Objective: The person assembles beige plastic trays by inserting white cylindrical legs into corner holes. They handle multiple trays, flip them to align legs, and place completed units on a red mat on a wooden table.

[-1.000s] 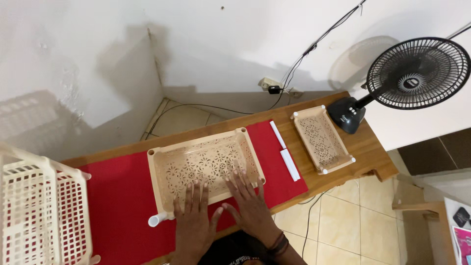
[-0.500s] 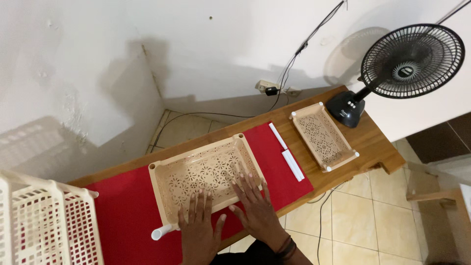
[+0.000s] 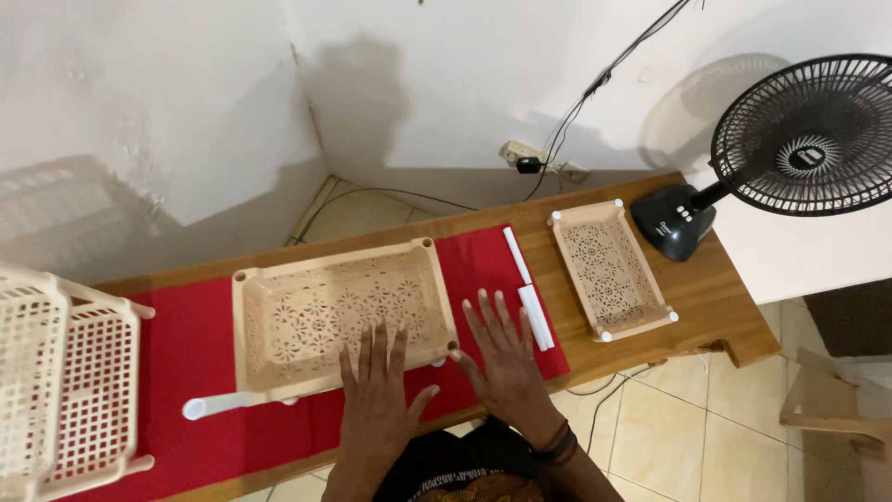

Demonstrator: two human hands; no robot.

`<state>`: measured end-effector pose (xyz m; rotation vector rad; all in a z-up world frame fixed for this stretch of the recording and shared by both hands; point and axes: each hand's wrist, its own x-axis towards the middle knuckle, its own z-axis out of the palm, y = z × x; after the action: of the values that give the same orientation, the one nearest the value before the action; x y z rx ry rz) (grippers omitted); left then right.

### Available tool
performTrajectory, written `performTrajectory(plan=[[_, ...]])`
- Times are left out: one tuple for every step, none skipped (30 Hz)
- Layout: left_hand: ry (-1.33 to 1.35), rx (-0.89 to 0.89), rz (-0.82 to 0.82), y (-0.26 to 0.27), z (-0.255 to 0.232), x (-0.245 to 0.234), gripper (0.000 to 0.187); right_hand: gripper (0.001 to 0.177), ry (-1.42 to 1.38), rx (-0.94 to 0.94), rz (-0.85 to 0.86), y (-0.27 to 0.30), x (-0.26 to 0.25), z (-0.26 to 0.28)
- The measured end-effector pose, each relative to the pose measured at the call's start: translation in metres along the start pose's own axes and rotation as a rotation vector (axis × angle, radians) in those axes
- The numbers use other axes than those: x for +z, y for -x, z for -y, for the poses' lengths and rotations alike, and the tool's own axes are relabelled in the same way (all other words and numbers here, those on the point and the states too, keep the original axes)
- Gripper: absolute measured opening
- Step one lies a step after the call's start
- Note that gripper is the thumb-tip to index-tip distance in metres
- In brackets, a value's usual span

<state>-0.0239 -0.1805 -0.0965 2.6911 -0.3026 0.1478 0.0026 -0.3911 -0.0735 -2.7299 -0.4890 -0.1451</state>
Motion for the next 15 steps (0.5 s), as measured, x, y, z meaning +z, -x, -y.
performTrajectory(plan=[[-0.010, -0.019, 0.069, -0.004, -0.014, 0.001, 0.095, 0.072, 0.007, 0.003, -0.001, 0.003, -0.003, -0.011], [-0.018, -0.037, 0.131, -0.008, -0.026, 0.004, 0.099, 0.073, 0.018, 0.003, -0.006, 0.003, -0.004, -0.022], [-0.027, -0.056, 0.194, -0.013, -0.038, 0.009, 0.102, 0.074, 0.029, 0.003, -0.010, 0.004, -0.005, -0.034], [-0.014, -0.035, 0.174, -0.020, -0.050, 0.013, 0.102, 0.074, 0.032, 0.003, -0.018, 0.007, -0.008, -0.047], [-0.002, -0.014, 0.154, -0.025, -0.062, 0.017, 0.102, 0.074, 0.034, 0.002, -0.025, 0.009, -0.012, -0.060], [0.012, 0.005, 0.134, -0.029, -0.073, 0.024, 0.102, 0.074, 0.038, 0.001, -0.031, 0.013, -0.013, -0.073], [0.030, 0.012, 0.147, -0.033, -0.083, 0.031, 0.104, 0.075, 0.031, 0.007, -0.029, 0.017, -0.014, -0.086], [0.047, 0.018, 0.154, -0.038, -0.094, 0.039, 0.106, 0.075, 0.026, 0.010, -0.032, 0.017, -0.016, -0.099], [0.064, 0.025, 0.160, -0.043, -0.104, 0.047, 0.108, 0.076, 0.021, 0.012, -0.034, 0.019, -0.017, -0.112], [0.080, 0.032, 0.144, -0.045, -0.113, 0.055, 0.108, 0.076, 0.010, 0.022, -0.024, 0.021, -0.017, -0.124], [0.096, 0.040, 0.127, -0.048, -0.121, 0.063, 0.108, 0.075, -0.001, 0.031, -0.013, 0.024, -0.018, -0.137], [0.111, 0.044, 0.113, -0.049, -0.130, 0.070, 0.108, 0.074, -0.014, 0.041, 0.001, 0.027, -0.019, -0.149], [0.109, 0.022, 0.134, -0.051, -0.141, 0.077, 0.110, 0.075, -0.009, 0.046, 0.022, 0.031, -0.020, -0.161], [0.105, 0.003, 0.150, -0.054, -0.149, 0.084, 0.111, 0.075, -0.003, 0.050, 0.036, 0.031, -0.020, -0.171], [0.101, -0.015, 0.166, -0.058, -0.157, 0.091, 0.113, 0.076, 0.004, 0.054, 0.050, 0.031, -0.019, -0.181]])
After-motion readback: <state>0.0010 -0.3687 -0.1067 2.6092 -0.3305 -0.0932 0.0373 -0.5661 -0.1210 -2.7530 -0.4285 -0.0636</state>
